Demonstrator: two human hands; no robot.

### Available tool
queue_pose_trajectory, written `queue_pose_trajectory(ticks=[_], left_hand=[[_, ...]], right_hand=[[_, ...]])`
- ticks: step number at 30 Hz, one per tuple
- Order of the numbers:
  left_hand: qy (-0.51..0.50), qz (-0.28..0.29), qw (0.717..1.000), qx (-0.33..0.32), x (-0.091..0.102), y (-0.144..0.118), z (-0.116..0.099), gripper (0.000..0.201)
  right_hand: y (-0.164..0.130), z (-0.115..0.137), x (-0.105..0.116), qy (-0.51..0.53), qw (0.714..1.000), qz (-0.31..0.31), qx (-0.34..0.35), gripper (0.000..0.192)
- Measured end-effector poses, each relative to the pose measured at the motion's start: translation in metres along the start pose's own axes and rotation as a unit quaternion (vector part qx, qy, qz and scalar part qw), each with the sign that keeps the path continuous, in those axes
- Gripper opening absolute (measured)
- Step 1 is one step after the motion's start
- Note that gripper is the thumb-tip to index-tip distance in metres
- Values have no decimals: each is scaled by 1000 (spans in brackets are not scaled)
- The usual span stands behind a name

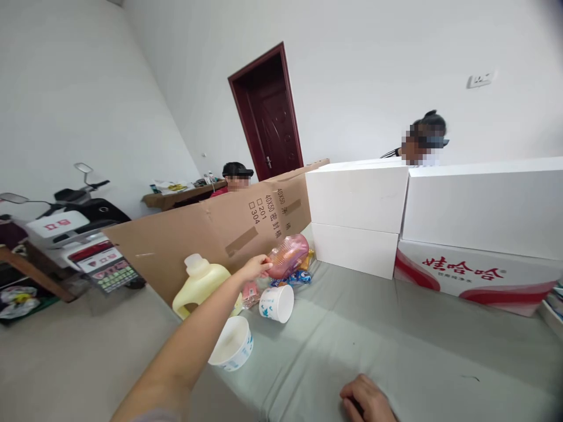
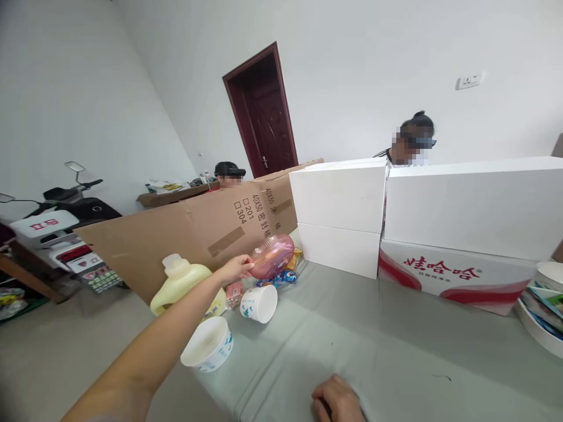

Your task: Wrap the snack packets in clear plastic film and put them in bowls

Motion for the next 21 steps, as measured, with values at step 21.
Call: queue_pose_trajectory(ticks=[21], left_hand=[[-442, 63, 894, 32, -93, -80, -28, 18]], right_hand=[[-8, 19, 2, -51, 997, -61, 10, 16]])
Point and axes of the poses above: each hand's wrist, its own y-axis towards the middle knuckle, its own x-axis out of the back of the hand, z = x × y, the point moved 3 cm from there along y, towards the middle knuckle, and after that the axes turned 3 degrees about y, right-handed, at the moved point
